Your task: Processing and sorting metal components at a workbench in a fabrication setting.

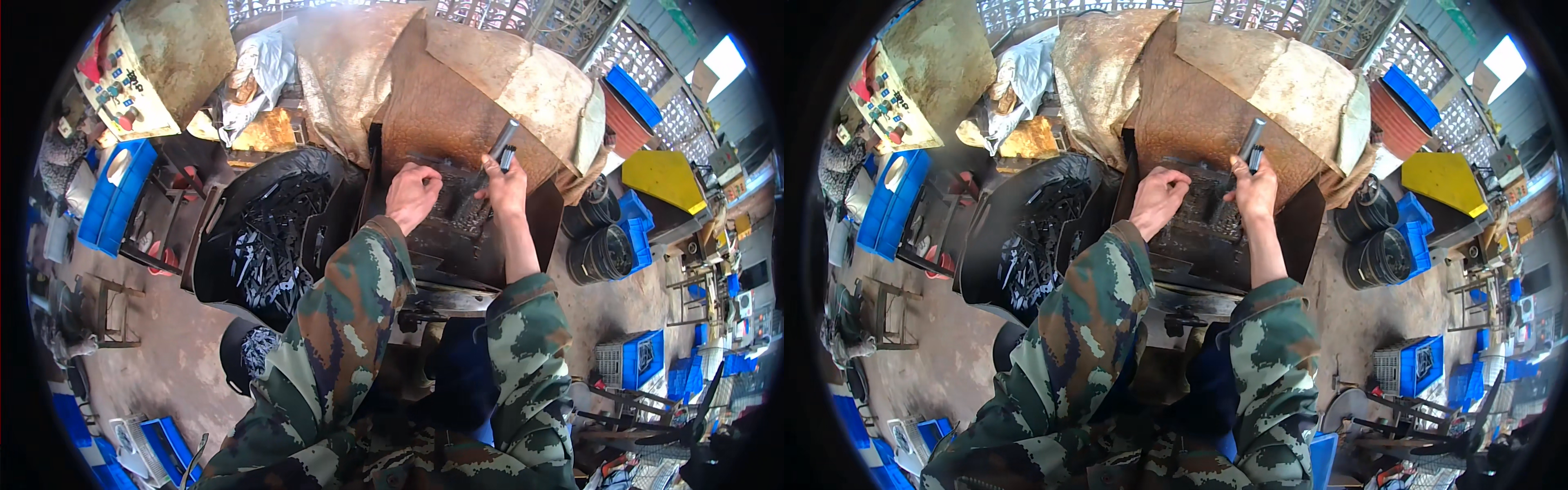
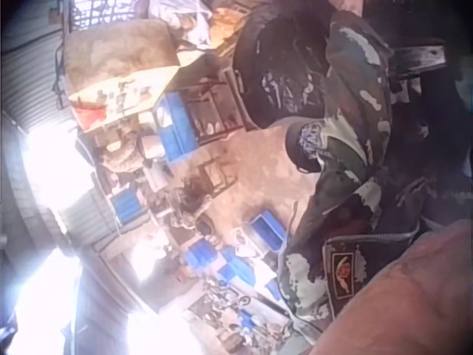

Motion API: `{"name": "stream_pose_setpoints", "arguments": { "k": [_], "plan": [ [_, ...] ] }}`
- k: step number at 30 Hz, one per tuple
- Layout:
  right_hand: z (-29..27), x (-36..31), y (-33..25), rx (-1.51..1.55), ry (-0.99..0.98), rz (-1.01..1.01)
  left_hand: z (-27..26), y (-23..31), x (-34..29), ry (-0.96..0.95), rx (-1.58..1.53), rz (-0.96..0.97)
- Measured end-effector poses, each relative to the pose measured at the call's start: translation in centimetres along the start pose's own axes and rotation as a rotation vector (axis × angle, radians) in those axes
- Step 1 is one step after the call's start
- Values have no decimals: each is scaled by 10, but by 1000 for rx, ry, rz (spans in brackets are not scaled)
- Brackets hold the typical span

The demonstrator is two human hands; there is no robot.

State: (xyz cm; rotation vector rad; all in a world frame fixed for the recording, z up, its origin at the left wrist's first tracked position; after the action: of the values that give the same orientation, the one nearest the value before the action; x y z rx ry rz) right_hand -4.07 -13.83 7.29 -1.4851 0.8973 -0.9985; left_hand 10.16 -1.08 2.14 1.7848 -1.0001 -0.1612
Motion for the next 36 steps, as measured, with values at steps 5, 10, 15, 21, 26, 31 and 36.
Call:
{"name": "stream_pose_setpoints", "arguments": {
  "k": [5, 10, 15, 21, 26, 31, 36],
  "plan": [
    [1, 21, 13, 0, 16, -80, 2, -1, -1, 20, 30, 67],
    [10, 26, -3, -84, -32, -182, -5, 10, 6, 69, 58, 132],
    [5, 32, 4, -165, -5, -159, -19, 40, 0, 72, -15, 80],
    [11, 27, 10, -278, -33, -114, -55, 40, -8, -123, -111, -3],
    [-4, 42, 21, -200, -71, -76, -159, -11, -19, -237, 227, 191],
    [6, 42, 19, -209, -101, -52, -288, -139, -74, -441, 515, -244],
    [9, 36, 19, -181, -91, -42, -319, -221, -134, -571, 725, -688]
  ]
}}
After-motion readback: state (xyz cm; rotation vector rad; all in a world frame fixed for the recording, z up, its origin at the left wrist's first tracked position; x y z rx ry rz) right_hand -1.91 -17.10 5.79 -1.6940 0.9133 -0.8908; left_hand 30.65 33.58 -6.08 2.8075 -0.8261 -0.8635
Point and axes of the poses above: each hand's wrist, its own x-axis towards the middle knuckle, its own z-axis out of the palm, y = z × x, the point moved 6 cm from there along x, towards the middle knuckle, and after that the axes turned 9 degrees about x, right-handed, at the moved point
